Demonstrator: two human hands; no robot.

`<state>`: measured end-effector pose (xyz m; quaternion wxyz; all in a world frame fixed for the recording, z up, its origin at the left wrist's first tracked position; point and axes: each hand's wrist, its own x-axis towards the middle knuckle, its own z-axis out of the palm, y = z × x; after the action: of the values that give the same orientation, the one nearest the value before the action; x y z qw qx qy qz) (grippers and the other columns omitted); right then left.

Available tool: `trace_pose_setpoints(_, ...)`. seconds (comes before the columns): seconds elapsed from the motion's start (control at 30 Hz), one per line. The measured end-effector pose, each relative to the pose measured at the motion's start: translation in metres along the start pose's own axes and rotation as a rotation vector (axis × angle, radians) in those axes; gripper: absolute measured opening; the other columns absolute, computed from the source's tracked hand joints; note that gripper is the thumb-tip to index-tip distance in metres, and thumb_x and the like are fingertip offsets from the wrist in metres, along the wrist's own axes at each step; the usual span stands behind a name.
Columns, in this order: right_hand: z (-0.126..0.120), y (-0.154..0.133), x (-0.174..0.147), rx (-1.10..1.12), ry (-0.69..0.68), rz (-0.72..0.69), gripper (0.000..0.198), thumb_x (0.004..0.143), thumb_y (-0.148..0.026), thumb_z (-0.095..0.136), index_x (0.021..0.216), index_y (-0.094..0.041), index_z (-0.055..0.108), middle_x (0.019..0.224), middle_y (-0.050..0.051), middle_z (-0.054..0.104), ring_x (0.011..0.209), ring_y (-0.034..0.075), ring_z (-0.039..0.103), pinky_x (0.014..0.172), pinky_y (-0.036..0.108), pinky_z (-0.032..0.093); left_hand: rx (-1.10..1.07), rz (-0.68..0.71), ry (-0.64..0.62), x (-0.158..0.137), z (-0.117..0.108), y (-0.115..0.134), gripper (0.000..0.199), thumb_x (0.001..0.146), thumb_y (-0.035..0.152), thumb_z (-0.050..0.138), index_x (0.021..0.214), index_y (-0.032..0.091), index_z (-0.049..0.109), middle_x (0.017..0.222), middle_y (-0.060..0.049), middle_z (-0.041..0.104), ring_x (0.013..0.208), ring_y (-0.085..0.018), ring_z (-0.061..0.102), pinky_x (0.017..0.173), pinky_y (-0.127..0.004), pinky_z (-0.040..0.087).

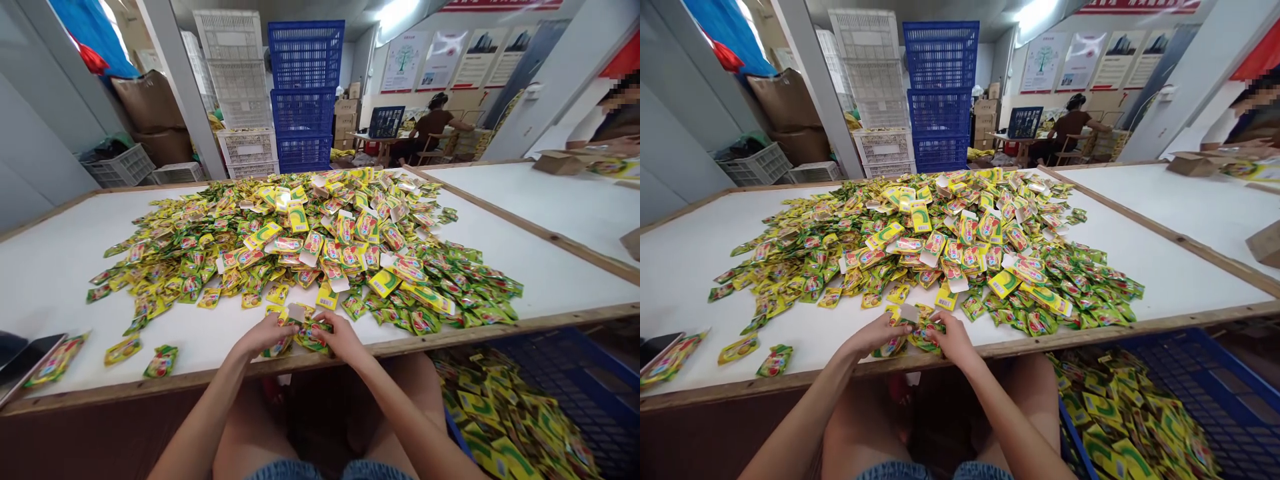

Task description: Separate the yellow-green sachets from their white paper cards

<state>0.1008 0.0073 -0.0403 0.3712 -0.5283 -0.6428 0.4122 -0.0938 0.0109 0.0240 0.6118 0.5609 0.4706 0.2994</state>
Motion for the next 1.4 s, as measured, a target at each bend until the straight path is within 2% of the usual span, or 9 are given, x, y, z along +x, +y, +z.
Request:
trace_pose_setpoints(0.2,-0.018,0.002,0.002,0.122,0.127,0.02,0.021,0.07,-0.03,0.059,0.086,-0.017,0.061,0.082,0.004,0.064,0.078,0.019,0.058,0.071,0.033,0.048,-0.234,0.004,0.094,-0.024,-0.011,-0.002,0.044,0.069,0.037,0.065,0.106,0.013,0.062,0.103,-0.012,0.067,0.094,-0.027,0.061,0.084,-0.038,0.045)
trace_pose_setpoints(0.4,-0.011,-0.022,-0.001,0.422,-0.153,0.202,0.034,0.077,-0.043,0.05,0.103,-0.022,0.053,0.083,0.003,0.062,0.051,0.012,0.056,0.036,0.023,0.042,-0.245,0.063,0.046,-0.019,0.007,-0.001,0.044,0.067,0.034,0.068,0.106,0.014,0.063,0.107,-0.011,0.066,0.101,-0.027,0.059,0.09,-0.037,0.043)
trace_pose_setpoints(0.5,-0.009,-0.028,-0.003,0.484,-0.173,0.205,0.039,0.079,-0.051,0.045,0.103,-0.02,0.051,0.079,0.003,0.06,0.049,0.013,0.056,0.033,0.022,0.04,-0.226,0.108,0.059,-0.014,0.016,-0.003,0.044,0.068,0.034,0.068,0.107,0.015,0.062,0.108,-0.01,0.065,0.101,-0.026,0.058,0.091,-0.037,0.041)
trace_pose_setpoints(0.73,-0.019,-0.03,0.0,0.198,0.05,0.089,0.03,0.073,-0.037,0.058,0.094,-0.017,0.051,0.075,0.001,0.058,0.049,0.01,0.049,0.041,0.022,0.041,-0.315,0.086,0.117,-0.007,0.027,-0.012,0.044,0.065,0.035,0.07,0.103,0.013,0.062,0.096,-0.011,0.068,0.084,-0.022,0.063,0.081,-0.034,0.046)
trace_pose_setpoints(0.87,-0.042,-0.06,0.003,-0.072,0.186,-0.238,0.015,0.078,-0.024,0.051,0.092,-0.018,0.053,0.088,0.004,0.058,0.081,0.017,0.055,0.068,0.028,0.045,-0.317,0.07,0.147,0.004,0.037,-0.013,0.039,0.062,0.034,0.072,0.091,0.01,0.062,0.08,-0.009,0.067,0.068,-0.017,0.062,0.068,-0.031,0.048)
trace_pose_setpoints(0.97,-0.053,-0.086,0.006,-0.353,0.028,-0.424,0.015,0.079,-0.014,0.048,0.091,-0.019,0.054,0.093,0.005,0.055,0.083,0.016,0.053,0.071,0.027,0.042,-0.252,0.075,0.123,0.011,0.045,-0.014,0.031,0.061,0.032,0.071,0.081,0.011,0.06,0.065,-0.004,0.062,0.056,-0.014,0.058,0.058,-0.027,0.046)
trace_pose_setpoints(1.17,-0.044,-0.11,0.01,-0.866,-0.248,-0.462,0.025,0.066,-0.003,0.055,0.088,-0.017,0.054,0.097,0.008,0.048,0.078,0.016,0.053,0.065,0.025,0.039,-0.108,0.129,0.11,0.018,0.054,-0.014,0.017,0.061,0.024,0.067,0.069,0.012,0.058,0.057,0.0,0.058,0.053,-0.012,0.053,0.053,-0.024,0.043)
trace_pose_setpoints(1.27,-0.04,-0.117,0.008,-0.848,-0.295,-0.513,0.035,0.062,0.0,0.055,0.093,-0.015,0.051,0.105,0.01,0.045,0.087,0.018,0.052,0.069,0.026,0.04,-0.1,0.139,0.154,0.019,0.053,-0.011,0.012,0.061,0.021,0.065,0.066,0.013,0.058,0.055,0.0,0.058,0.054,-0.012,0.053,0.054,-0.024,0.043)
trace_pose_setpoints(1.4,-0.047,-0.117,0.008,-0.63,-0.217,-0.487,0.036,0.072,-0.002,0.05,0.105,-0.015,0.044,0.101,0.007,0.046,0.087,0.016,0.051,0.071,0.026,0.041,-0.182,0.129,0.093,0.018,0.052,-0.01,0.021,0.061,0.026,0.068,0.073,0.013,0.058,0.059,-0.001,0.06,0.055,-0.013,0.056,0.057,-0.026,0.045)
